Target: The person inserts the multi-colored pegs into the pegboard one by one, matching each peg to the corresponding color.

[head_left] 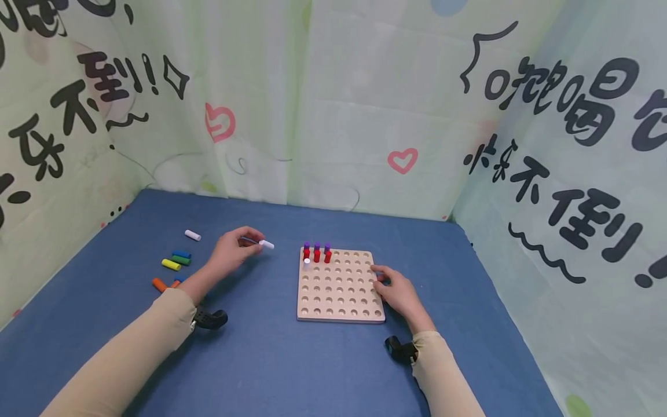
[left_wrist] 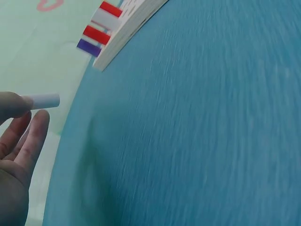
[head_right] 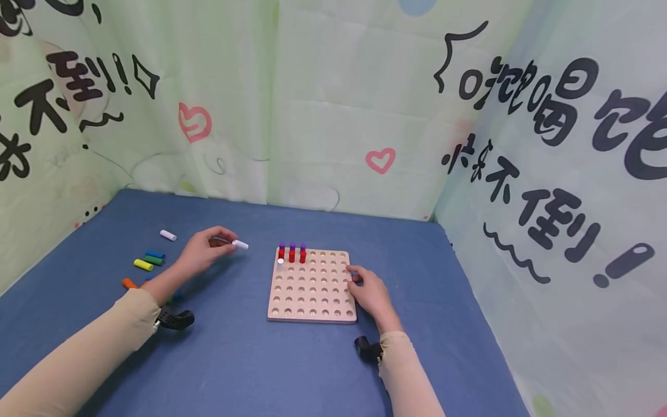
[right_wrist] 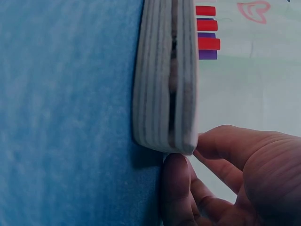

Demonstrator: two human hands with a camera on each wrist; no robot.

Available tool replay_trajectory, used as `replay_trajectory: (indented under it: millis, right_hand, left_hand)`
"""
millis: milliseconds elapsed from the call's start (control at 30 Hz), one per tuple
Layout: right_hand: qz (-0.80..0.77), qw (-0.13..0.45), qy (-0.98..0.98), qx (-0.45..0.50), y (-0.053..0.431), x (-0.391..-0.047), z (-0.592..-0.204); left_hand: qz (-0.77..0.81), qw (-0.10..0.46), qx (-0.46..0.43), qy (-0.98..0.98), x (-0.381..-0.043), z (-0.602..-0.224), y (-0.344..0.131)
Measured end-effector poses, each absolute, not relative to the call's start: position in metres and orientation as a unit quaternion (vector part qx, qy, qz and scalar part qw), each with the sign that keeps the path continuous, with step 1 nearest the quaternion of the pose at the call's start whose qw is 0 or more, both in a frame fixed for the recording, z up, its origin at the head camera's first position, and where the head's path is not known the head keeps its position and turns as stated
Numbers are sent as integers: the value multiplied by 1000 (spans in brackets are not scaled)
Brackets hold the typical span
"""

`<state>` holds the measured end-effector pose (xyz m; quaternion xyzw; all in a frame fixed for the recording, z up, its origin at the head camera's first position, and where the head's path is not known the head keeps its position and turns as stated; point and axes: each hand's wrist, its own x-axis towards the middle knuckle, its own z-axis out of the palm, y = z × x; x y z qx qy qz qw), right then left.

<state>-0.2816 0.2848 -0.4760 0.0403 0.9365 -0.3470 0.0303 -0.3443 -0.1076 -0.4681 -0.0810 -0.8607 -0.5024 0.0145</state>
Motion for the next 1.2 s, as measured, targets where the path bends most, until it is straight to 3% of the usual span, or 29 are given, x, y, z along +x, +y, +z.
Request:
replay_trajectory:
  millis: [1200]
  right_hand:
    - [-342,30,938,41,285,-282,-476]
  left_hand:
    - [-597,16,-141,-789,-341,-465,-20]
